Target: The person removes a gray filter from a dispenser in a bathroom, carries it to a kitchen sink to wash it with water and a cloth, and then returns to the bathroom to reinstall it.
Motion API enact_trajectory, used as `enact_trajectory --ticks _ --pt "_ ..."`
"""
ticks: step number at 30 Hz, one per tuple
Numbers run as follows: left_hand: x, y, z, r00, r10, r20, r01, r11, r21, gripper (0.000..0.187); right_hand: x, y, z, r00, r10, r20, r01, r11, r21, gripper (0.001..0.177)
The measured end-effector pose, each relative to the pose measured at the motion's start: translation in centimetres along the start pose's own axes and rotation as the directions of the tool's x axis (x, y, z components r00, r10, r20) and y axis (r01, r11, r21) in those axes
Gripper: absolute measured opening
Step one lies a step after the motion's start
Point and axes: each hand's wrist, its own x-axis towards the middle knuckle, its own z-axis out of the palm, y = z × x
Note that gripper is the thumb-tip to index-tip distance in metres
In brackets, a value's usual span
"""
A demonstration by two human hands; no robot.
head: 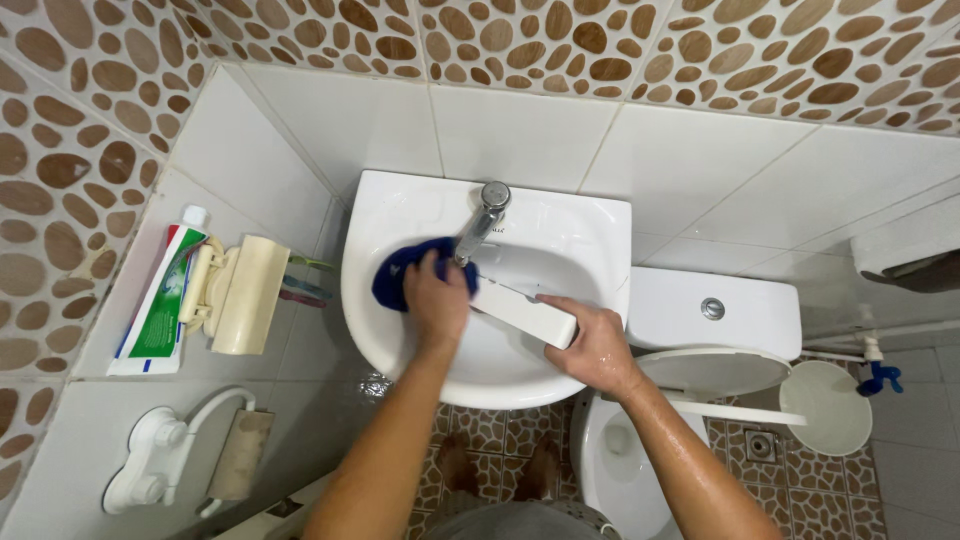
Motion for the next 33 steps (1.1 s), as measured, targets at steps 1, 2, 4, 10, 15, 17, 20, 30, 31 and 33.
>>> enact_trajectory --ticks 1,2,4,10,15,17,20,30,31,33 --pt "1.3 -0.7 -0.3 0.983 -0.133 0.130 0.139 0.989 -0.040 0.044 -0.1 -0.2 0.0 1.000 0.030 0.003 -0.030 1.000 -0.005 0.072" --pt "2.5 -1.2 -1.0 0.931 -0.255 0.261 0.279 0.959 -0.058 0.041 -0.1 -0.3 0.1 0.998 0.058 0.008 -0.058 0.998 -0.008 0.072" --pt "4.8 -1.9 -2.6 0.747 -0.472 0.467 0.576 0.811 -0.101 0.041 0.1 -0.3 -0.1 1.000 0.014 -0.006 -0.014 1.000 0.005 0.071" --pt "2.4 0.9 -0.6 0.950 -0.243 0.196 0.236 0.970 0.058 0.031 0.1 0.5 0.5 0.998 0.055 -0.021 -0.054 0.998 0.026 0.067" --pt "-6.6 7.6 -2.7 0.956 0.263 0.130 -0.219 0.934 -0.282 0.021 0.4 4.7 2.5 0.996 -0.046 -0.082 0.051 0.997 0.052 0.054" --pt "-9.6 9.3 -4.1 0.909 0.407 0.091 -0.345 0.856 -0.385 0.027 1.2 6.3 2.5 0.988 -0.128 -0.087 0.135 0.988 0.072 0.039" --pt "-10.1 8.5 -3.7 0.894 0.418 0.164 -0.321 0.850 -0.418 0.032 1.4 5.8 2.3 0.990 -0.114 -0.085 0.109 0.992 -0.055 0.039" --pt "0.7 -1.1 4.9 0.963 -0.270 0.018 0.266 0.932 -0.247 0.037 0.1 0.5 1.5 0.977 0.105 -0.188 -0.036 0.941 0.337 0.066" --pt "1.1 -1.1 4.7 0.906 -0.423 0.036 0.418 0.875 -0.244 0.041 -0.1 0.4 1.8 0.968 0.138 -0.212 -0.045 0.919 0.391 0.068" --pt "1.7 -1.6 3.0 0.855 -0.499 0.139 0.518 0.833 -0.194 0.043 -0.7 0.0 2.5 0.946 0.186 -0.267 -0.046 0.889 0.456 0.071"
